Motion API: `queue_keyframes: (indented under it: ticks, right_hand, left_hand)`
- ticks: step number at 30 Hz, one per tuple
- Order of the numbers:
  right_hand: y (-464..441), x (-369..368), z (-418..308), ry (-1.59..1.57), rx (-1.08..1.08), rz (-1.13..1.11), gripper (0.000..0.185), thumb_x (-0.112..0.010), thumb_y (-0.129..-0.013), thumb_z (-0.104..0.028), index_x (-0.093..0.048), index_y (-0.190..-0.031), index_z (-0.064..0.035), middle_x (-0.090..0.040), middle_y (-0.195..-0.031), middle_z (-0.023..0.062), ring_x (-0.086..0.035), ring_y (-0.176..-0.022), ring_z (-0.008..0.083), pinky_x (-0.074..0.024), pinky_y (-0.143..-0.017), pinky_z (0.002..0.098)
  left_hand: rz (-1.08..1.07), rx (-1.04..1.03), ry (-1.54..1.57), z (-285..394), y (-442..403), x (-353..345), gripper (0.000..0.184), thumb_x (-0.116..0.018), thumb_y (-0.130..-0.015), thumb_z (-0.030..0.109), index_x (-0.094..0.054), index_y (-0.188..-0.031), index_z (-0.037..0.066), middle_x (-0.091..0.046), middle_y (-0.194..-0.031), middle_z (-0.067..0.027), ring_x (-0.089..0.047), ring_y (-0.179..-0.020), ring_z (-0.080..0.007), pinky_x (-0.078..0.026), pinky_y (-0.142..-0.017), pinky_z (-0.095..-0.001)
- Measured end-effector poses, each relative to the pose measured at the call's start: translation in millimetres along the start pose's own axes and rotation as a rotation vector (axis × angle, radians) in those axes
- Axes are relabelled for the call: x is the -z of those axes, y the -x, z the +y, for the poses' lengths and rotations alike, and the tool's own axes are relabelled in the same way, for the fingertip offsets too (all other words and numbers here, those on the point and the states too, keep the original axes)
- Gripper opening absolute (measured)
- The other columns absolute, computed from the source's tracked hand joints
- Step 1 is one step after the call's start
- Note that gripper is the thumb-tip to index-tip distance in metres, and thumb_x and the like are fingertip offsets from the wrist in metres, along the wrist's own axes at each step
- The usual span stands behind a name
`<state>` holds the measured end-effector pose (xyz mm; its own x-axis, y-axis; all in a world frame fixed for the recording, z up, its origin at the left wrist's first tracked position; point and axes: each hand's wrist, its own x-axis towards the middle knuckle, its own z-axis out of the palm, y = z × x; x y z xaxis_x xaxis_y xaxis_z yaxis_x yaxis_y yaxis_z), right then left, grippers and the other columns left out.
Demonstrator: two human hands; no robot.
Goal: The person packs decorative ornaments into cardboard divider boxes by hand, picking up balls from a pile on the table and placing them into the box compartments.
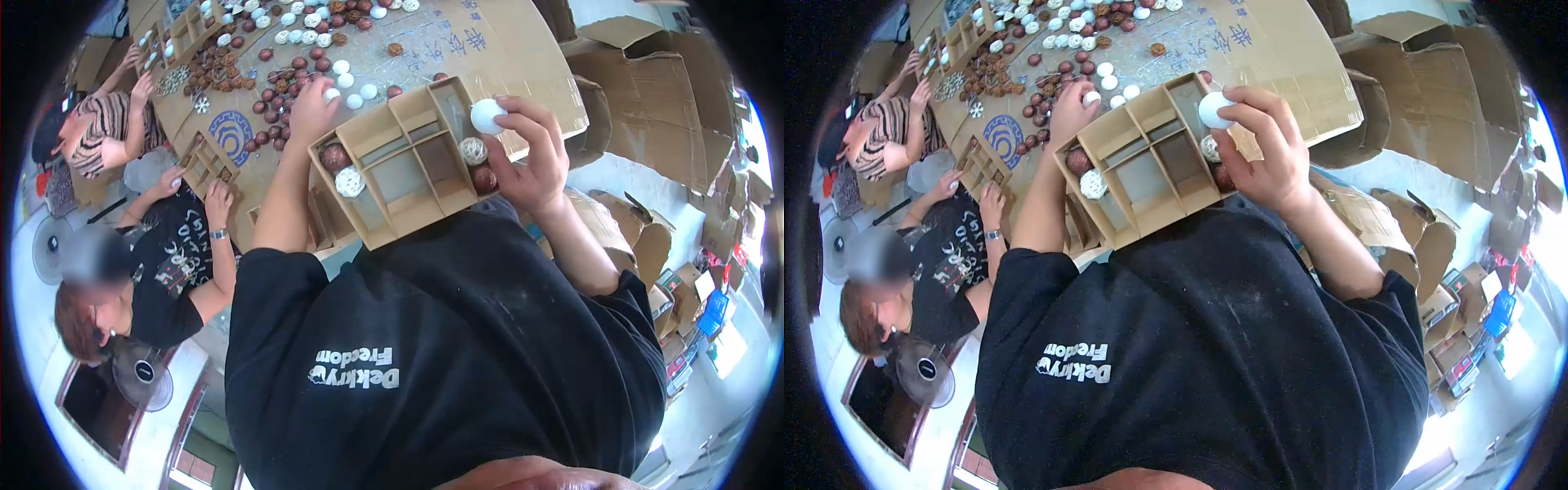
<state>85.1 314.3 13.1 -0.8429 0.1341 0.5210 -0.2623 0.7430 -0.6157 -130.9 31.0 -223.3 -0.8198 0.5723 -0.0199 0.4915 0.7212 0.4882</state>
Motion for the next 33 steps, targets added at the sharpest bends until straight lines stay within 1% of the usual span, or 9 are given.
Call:
queue_keyframes:
  ticks: [2, 3, 9, 15, 18, 25, 28, 29, 33]
  right_hand:
    - [-2, 4, -5, 0.012, -0.026, -0.212, 0.030, -0.075, -0.082, 0.003, -0.066, -0.109, -0.0057, -0.066, -0.121, 0.0120, -0.067, -0.112, 0.0329, -0.0562, -0.092, 0.0392]
    - [-4, 5, 4, -0.025, -0.008, -0.372, 0.030, -0.072, -0.081, 0.002, -0.066, -0.109, -0.0063, -0.067, -0.124, 0.0093, -0.061, -0.126, 0.0352, -0.0489, -0.104, 0.0454]
    - [-13, 19, 12, 0.096, 0.087, -0.515, 0.031, -0.064, -0.083, 0.002, -0.069, -0.112, -0.0081, -0.066, -0.133, 0.0081, -0.048, -0.142, 0.0360, -0.0362, -0.115, 0.0521]
    - [-8, 7, 10, 0.221, 0.025, -0.507, 0.034, -0.072, -0.089, -0.009, -0.070, -0.123, -0.0080, -0.063, -0.133, 0.0117, -0.053, -0.134, 0.0355, -0.0431, -0.111, 0.0478]
    - [-11, 5, 9, 0.128, -0.041, -0.508, 0.032, -0.071, -0.091, -0.013, -0.070, -0.122, -0.0064, -0.064, -0.130, 0.0101, -0.055, -0.129, 0.0328, -0.0453, -0.108, 0.0455]
    - [-13, 4, 14, 0.110, -0.032, -0.540, 0.033, -0.069, -0.093, -0.013, -0.067, -0.125, -0.0040, -0.063, -0.131, 0.0128, -0.057, -0.126, 0.0333, -0.0484, -0.106, 0.0435]
    - [-15, 2, 19, 0.098, -0.033, -0.543, 0.034, -0.069, -0.093, -0.013, -0.066, -0.126, -0.0040, -0.063, -0.130, 0.0131, -0.058, -0.125, 0.0336, -0.0488, -0.105, 0.0432]
    - [-15, 2, 20, 0.096, -0.037, -0.544, 0.034, -0.069, -0.093, -0.013, -0.066, -0.126, -0.0040, -0.063, -0.130, 0.0131, -0.058, -0.125, 0.0336, -0.0488, -0.105, 0.0432]
    - [-19, -2, 24, 0.061, -0.032, -0.550, 0.033, -0.068, -0.093, -0.012, -0.066, -0.125, -0.0037, -0.065, -0.127, 0.0135, -0.059, -0.121, 0.0342, -0.0498, -0.103, 0.0437]
  left_hand:
    - [0.053, 0.233, 0.597, 18, 10, 40, 0.037, -0.076, -0.089, 0.014, -0.064, -0.122, 0.006, -0.071, -0.105, -0.0072, -0.068, -0.086, -0.0174, -0.056, -0.074, -0.0334]
    - [0.123, 0.217, 0.719, 30, 19, 66, 0.036, -0.076, -0.090, 0.011, -0.065, -0.124, 0.004, -0.072, -0.103, -0.0033, -0.063, -0.081, -0.0091, -0.054, -0.072, -0.0262]
    - [0.235, 0.222, 1.326, 71, 98, 170, 0.031, -0.069, -0.096, 0.003, -0.064, -0.126, -0.001, -0.069, -0.116, -0.0063, -0.064, -0.103, -0.0115, -0.051, -0.092, -0.0260]
    - [-0.095, 0.153, 1.253, 148, 158, 186, 0.027, -0.068, -0.095, 0.000, -0.065, -0.122, 0.000, -0.068, -0.111, -0.0029, -0.064, -0.097, -0.0097, -0.051, -0.086, -0.0247]
    - [-0.283, 0.212, 0.795, 188, 162, 187, 0.022, -0.072, -0.093, 0.003, -0.069, -0.115, 0.003, -0.069, -0.106, -0.0044, -0.065, -0.093, -0.0103, -0.051, -0.080, -0.0268]
    - [0.210, -0.007, 0.313, 184, 158, 167, 0.022, -0.076, -0.089, 0.007, -0.072, -0.110, 0.005, -0.067, -0.104, -0.0084, -0.065, -0.082, -0.0197, -0.052, -0.072, -0.0298]
    - [0.097, -0.048, 0.332, 188, 157, 184, 0.025, -0.079, -0.086, 0.009, -0.072, -0.110, 0.006, -0.067, -0.110, -0.0073, -0.066, -0.085, -0.0220, -0.052, -0.075, -0.0315]
    - [0.087, -0.164, 0.286, 186, 153, 183, 0.029, -0.081, -0.083, 0.011, -0.072, -0.109, 0.007, -0.066, -0.108, -0.0066, -0.066, -0.087, -0.0244, -0.053, -0.077, -0.0340]
    - [-0.074, -0.086, 0.288, 187, 151, 171, 0.028, -0.081, -0.083, 0.014, -0.071, -0.108, 0.007, -0.064, -0.096, -0.0091, -0.067, -0.088, -0.0271, -0.054, -0.078, -0.0373]
